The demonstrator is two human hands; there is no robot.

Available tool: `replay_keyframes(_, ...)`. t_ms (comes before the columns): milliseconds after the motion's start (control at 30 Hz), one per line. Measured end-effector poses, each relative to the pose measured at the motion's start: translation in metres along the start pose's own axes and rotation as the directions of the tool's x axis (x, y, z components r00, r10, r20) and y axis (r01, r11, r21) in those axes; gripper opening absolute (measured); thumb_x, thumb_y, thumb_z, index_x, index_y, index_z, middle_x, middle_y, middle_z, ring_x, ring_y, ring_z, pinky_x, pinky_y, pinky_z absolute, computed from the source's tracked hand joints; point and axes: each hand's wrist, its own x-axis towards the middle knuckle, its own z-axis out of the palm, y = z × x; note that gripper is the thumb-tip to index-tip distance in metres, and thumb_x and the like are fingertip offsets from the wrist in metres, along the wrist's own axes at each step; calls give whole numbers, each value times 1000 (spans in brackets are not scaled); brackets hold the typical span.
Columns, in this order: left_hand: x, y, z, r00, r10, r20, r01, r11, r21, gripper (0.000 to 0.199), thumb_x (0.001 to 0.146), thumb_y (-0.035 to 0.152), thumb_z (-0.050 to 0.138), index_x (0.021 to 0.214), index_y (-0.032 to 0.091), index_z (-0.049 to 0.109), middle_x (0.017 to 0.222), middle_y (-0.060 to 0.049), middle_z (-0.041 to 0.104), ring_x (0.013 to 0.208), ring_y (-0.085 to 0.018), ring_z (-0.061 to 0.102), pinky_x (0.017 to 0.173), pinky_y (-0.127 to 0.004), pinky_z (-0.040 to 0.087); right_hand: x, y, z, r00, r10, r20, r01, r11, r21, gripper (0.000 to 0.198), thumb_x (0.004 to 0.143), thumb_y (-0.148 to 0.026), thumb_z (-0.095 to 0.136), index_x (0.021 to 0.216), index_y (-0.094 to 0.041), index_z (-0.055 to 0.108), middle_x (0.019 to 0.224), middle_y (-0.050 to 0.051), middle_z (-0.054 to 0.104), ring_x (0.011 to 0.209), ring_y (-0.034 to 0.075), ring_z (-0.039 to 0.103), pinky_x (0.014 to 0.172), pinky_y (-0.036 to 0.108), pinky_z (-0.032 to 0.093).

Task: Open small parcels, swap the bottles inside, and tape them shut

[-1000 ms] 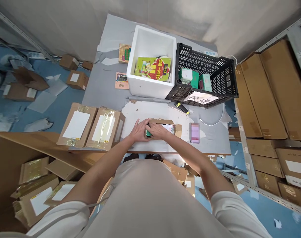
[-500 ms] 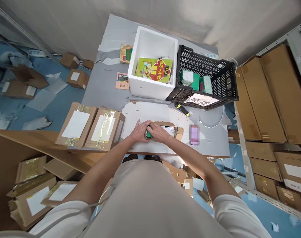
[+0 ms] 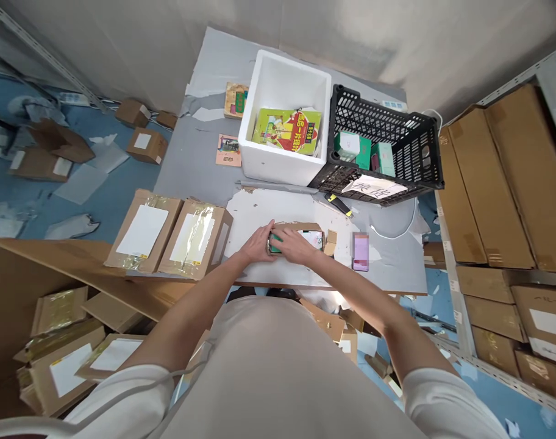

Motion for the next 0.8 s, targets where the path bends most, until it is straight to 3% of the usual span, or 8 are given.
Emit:
replay_keyframes(300, -4, 3, -4, 999, -3, -37, 1, 998, -64, 128, 55, 47, 75, 146, 11, -8, 138, -20, 41, 126, -31, 43, 102, -42, 39, 15, 1, 2, 995, 33, 95, -32, 999, -4, 36, 82, -33, 58, 113, -15, 56, 130, 19, 40, 111, 30, 42, 88, 43, 38)
replay_keyframes(433, -3, 2, -5, 1000, 16, -26, -16, 1000, 0, 121, 54, 47, 74, 145, 8, 5, 138, -22, 40, 127, -33, 41, 105, -46, 34, 21, -3, 0, 988, 49, 146, -32, 992, -119, 43, 77, -33, 64, 116, -18, 55, 128, 18, 41, 110, 34, 43, 83, 44, 42)
replay_keyframes(567, 1, 2, -4, 1000, 4, 7, -4, 997, 71, 97, 56, 48, 70, 138, 15, 30, 136, -16, 44, 128, -33, 39, 110, -50, 24, 23, -13, 2, 988, 85, 131, -55, 974, -221, 43, 77, -24, 61, 117, -13, 53, 126, 21, 43, 107, 33, 45, 77, 40, 45)
replay_keyframes(667, 3, 6, -4, 1000, -25, 18, 22, 993, 114, 85, 54, 45, 70, 129, 19, 41, 131, -15, 48, 126, -33, 41, 111, -51, 20, 20, -14, 2, 988, 80, 129, -53, 978, -202, 37, 81, -25, 56, 115, -14, 53, 122, 21, 46, 103, 32, 47, 75, 39, 45)
replay_keyframes(800, 5, 13, -4, 1000, -18, -2, 18, 990, 137, 82, 52, 46, 70, 125, 18, 44, 126, -14, 49, 123, -34, 42, 111, -50, 19, 11, -9, -3, 988, 82, 134, -61, 986, -155, 34, 80, -23, 56, 113, -15, 53, 121, 20, 46, 102, 31, 46, 77, 41, 42)
